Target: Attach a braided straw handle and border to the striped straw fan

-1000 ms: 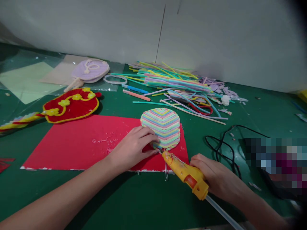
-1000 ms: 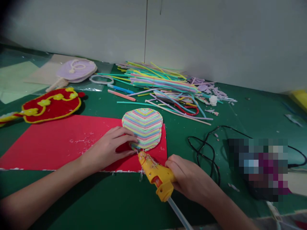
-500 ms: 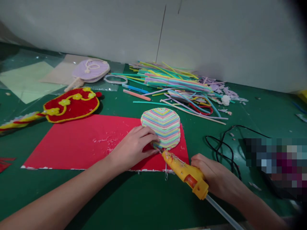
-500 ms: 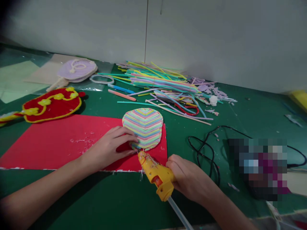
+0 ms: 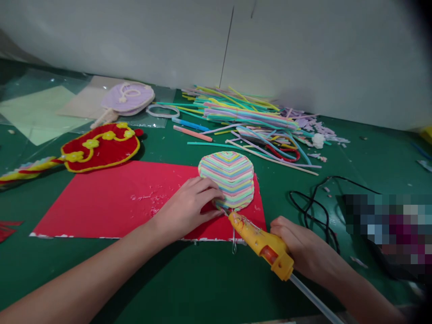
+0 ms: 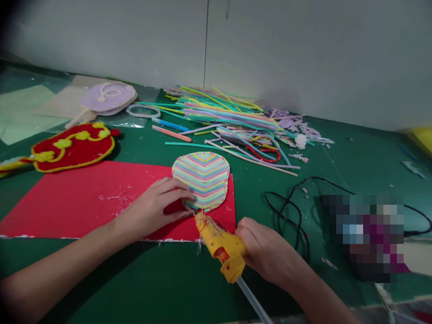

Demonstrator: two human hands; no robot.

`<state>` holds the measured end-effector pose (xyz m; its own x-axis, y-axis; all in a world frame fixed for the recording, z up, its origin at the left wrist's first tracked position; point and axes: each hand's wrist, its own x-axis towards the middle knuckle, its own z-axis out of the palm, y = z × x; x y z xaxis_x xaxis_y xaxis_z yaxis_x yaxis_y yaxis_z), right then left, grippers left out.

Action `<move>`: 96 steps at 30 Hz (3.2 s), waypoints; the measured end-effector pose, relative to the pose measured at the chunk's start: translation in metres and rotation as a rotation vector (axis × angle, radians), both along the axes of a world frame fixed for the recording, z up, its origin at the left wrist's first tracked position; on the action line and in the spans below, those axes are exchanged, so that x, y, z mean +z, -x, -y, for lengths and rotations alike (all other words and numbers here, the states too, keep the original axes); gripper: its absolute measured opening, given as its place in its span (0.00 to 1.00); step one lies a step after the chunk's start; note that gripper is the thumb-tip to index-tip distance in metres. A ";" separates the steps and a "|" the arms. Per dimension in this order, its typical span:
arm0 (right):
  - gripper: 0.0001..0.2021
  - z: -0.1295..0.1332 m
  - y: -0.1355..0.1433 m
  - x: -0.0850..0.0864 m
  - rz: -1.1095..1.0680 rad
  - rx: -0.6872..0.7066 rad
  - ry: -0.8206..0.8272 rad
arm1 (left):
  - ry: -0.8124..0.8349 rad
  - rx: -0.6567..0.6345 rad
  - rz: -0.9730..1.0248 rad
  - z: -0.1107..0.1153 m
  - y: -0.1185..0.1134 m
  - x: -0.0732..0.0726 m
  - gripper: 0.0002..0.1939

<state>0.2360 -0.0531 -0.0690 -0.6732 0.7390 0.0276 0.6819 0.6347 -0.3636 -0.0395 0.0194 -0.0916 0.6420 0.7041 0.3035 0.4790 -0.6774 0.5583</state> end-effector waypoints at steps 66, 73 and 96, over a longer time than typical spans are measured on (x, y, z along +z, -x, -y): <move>0.09 0.021 0.012 0.001 0.022 -0.117 -0.110 | -0.026 -0.001 -0.006 0.000 0.000 -0.001 0.10; 0.08 0.023 0.006 0.001 0.039 -0.128 -0.051 | -0.025 -0.004 -0.015 -0.001 0.000 -0.001 0.11; 0.08 0.021 0.012 0.004 0.000 -0.089 -0.134 | -0.010 -0.012 -0.008 -0.001 0.000 -0.001 0.10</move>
